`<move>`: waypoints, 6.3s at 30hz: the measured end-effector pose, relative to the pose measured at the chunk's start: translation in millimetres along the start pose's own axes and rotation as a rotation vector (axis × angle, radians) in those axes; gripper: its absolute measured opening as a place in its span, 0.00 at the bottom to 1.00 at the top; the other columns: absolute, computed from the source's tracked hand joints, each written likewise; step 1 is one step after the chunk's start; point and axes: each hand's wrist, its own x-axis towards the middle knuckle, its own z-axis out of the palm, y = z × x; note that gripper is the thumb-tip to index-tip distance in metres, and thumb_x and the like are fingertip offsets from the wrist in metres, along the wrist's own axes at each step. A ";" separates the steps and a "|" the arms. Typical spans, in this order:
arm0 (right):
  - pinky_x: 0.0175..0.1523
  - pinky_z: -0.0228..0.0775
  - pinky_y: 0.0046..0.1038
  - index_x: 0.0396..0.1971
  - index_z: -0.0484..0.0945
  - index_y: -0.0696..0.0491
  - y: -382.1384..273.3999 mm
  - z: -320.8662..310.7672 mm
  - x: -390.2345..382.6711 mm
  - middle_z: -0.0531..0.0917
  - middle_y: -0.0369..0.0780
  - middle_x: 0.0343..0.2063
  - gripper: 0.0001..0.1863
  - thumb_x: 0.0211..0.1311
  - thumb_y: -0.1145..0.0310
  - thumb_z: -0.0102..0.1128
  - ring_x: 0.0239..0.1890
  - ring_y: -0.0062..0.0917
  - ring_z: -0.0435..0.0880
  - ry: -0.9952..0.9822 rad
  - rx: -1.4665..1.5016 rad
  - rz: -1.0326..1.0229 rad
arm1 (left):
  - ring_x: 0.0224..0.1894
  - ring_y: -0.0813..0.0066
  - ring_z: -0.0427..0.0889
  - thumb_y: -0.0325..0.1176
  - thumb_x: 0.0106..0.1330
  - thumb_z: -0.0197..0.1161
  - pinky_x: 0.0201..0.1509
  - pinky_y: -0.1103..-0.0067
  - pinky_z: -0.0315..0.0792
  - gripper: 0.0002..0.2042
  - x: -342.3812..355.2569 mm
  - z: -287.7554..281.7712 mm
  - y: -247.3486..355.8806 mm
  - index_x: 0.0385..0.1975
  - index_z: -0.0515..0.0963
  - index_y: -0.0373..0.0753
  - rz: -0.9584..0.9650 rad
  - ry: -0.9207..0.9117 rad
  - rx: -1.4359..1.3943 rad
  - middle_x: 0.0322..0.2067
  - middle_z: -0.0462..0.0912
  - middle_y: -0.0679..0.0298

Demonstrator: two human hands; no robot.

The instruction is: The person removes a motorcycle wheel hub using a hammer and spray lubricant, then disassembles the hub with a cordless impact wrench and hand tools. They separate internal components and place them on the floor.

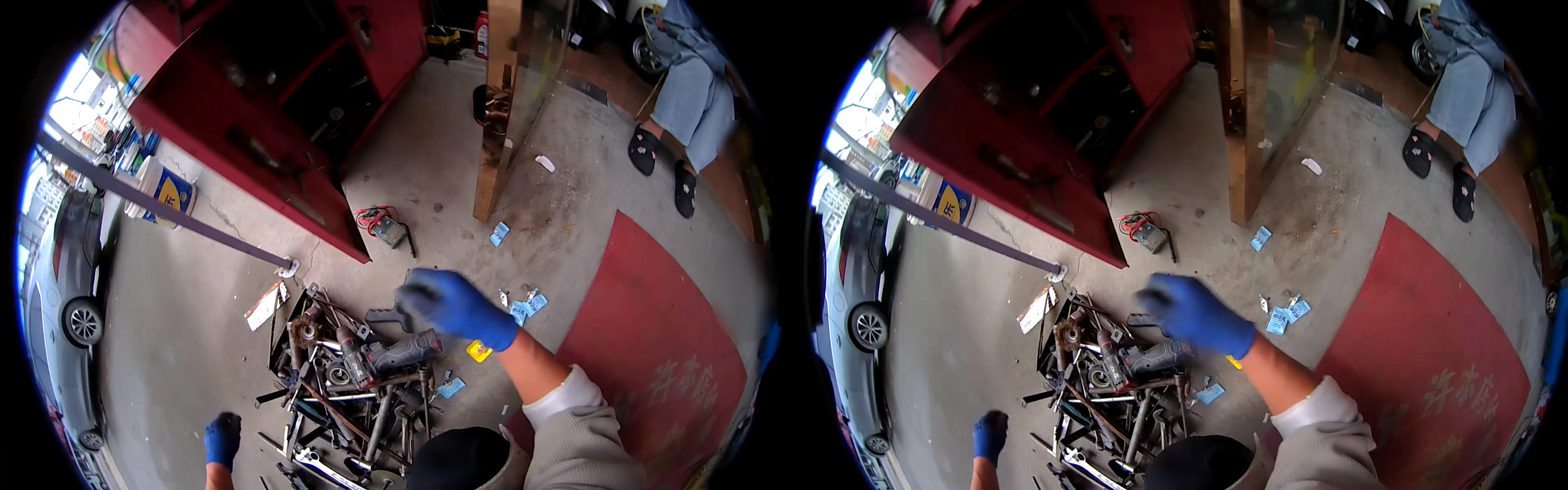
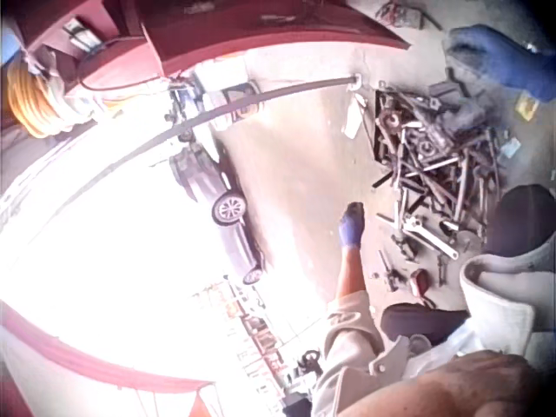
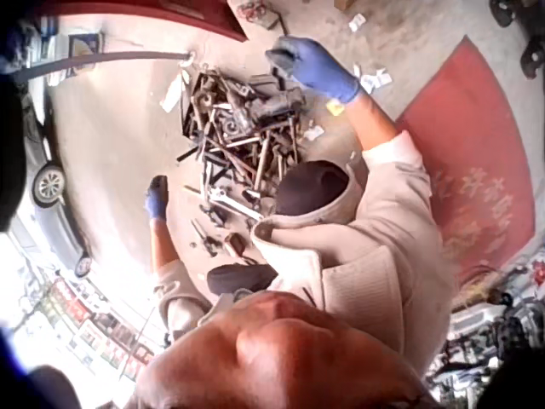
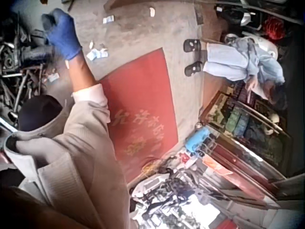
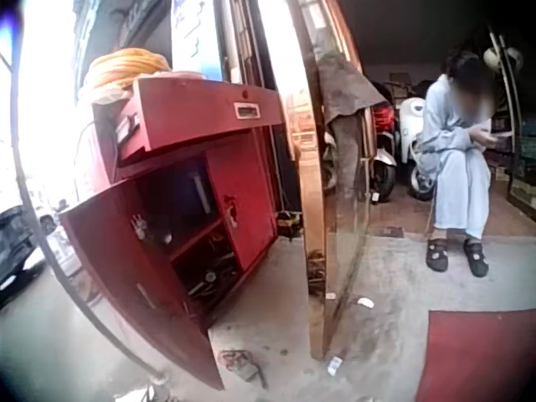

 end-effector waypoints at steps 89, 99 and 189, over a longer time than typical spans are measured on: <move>0.51 0.68 0.24 0.49 0.75 0.58 -103.3 -16.7 -16.8 0.76 0.35 0.41 0.22 0.56 0.68 0.69 0.43 0.19 0.75 -0.119 -0.596 0.034 | 0.29 0.87 0.83 0.52 0.74 0.53 0.24 0.87 0.71 0.22 -99.5 -176.8 46.0 0.40 0.83 0.36 -0.292 -0.023 -0.983 0.22 0.83 0.64; 0.39 0.76 0.34 0.47 0.71 0.55 -81.9 499.7 -155.2 0.81 0.46 0.28 0.25 0.59 0.55 0.69 0.32 0.35 0.85 -1.474 -0.882 -0.311 | 0.32 0.55 0.86 0.56 0.62 0.61 0.33 0.64 0.81 0.26 -419.5 131.8 -194.4 0.39 0.81 0.33 -1.107 -0.694 -0.652 0.32 0.84 0.49; 0.53 0.74 0.42 0.61 0.67 0.58 178.3 618.2 -228.7 0.75 0.55 0.51 0.35 0.60 0.52 0.65 0.51 0.49 0.80 -1.391 -0.829 -0.316 | 0.32 0.81 0.82 0.36 0.65 0.69 0.36 0.82 0.78 0.15 -467.0 221.2 -134.9 0.45 0.81 0.34 -1.164 -0.283 -1.738 0.34 0.84 0.65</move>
